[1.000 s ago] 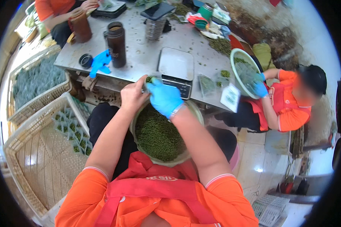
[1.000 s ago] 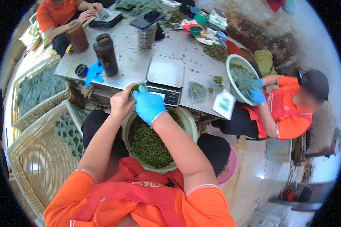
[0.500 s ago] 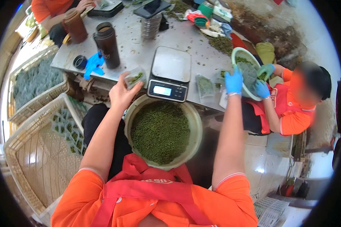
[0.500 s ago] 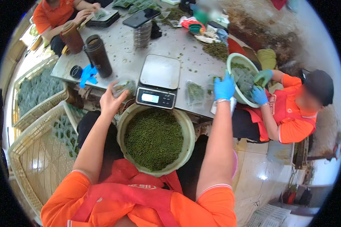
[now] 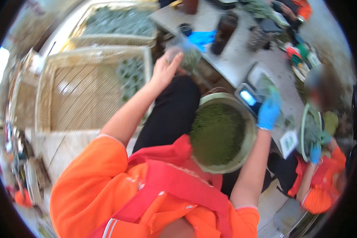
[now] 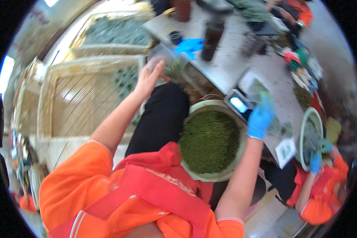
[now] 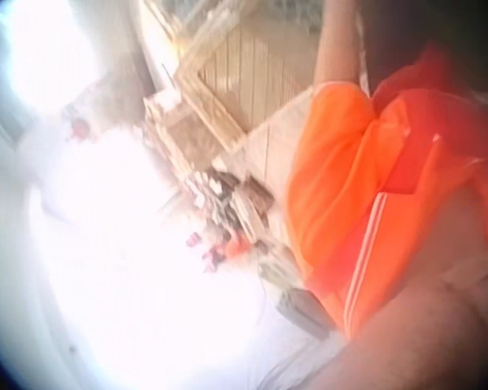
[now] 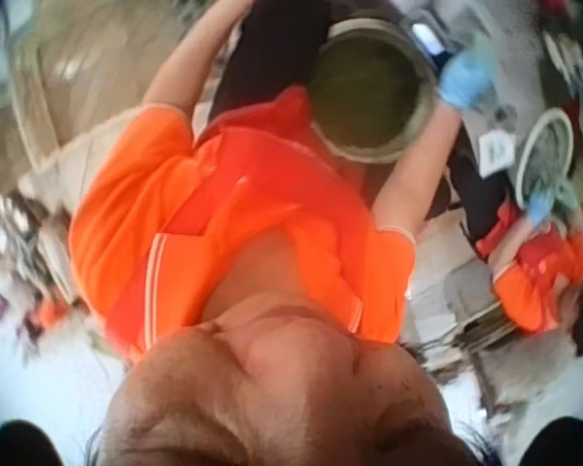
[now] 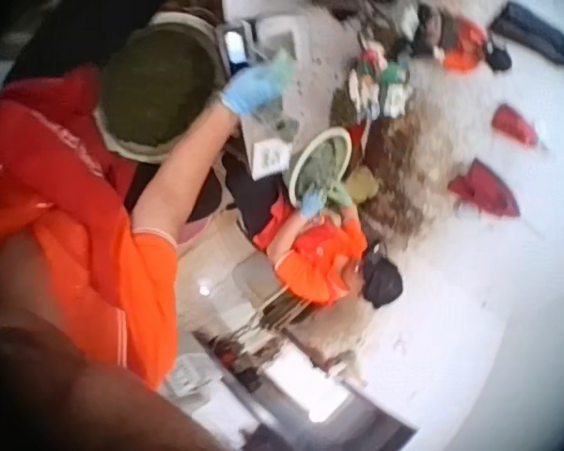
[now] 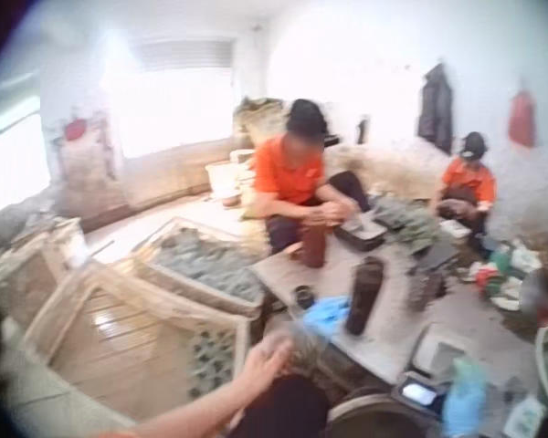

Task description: The person scoops green tea leaves from a bowl into small plastic bags, weighs each bag on a digital scale, and places the filled bags into a crate. The process is repeated continuously.

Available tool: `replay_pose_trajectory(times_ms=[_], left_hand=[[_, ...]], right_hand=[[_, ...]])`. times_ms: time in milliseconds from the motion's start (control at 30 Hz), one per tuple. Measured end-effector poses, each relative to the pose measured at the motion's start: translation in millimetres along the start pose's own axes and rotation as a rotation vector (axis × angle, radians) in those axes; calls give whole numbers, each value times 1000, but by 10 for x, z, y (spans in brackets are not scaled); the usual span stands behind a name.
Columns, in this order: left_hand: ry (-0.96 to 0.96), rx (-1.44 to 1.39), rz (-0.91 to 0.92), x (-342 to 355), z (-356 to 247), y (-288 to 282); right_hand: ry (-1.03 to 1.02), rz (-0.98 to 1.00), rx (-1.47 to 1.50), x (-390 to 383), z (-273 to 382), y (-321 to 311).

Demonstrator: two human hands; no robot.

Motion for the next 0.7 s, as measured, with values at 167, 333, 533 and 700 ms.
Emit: replay_pose_trajectory(times_ms=[167,333,533,700], left_hand=[[-201,683,-339,-834,272,-1970],[-729,996,-257,-1853,1278,-2616],[-966,1131,286,-2130,2013,-2105],[-868,1059,581,-2248,2372,-1793]], right_hand=[[288,-160,309,-539,141,-442],[535,283,596,-1281,492,225],[378,653,301,-1975,721,720],[388,966,-138,-2612,529,1054]])
Point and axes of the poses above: each hand's wrist, its own x-axis towards the middle knuckle, its own y-axis out of the palm, z = x × y, the point moved 9 cm from there along x, towards the middle knuckle, and after that the axes turned 6 degrees about x, right-handed, at the moved point
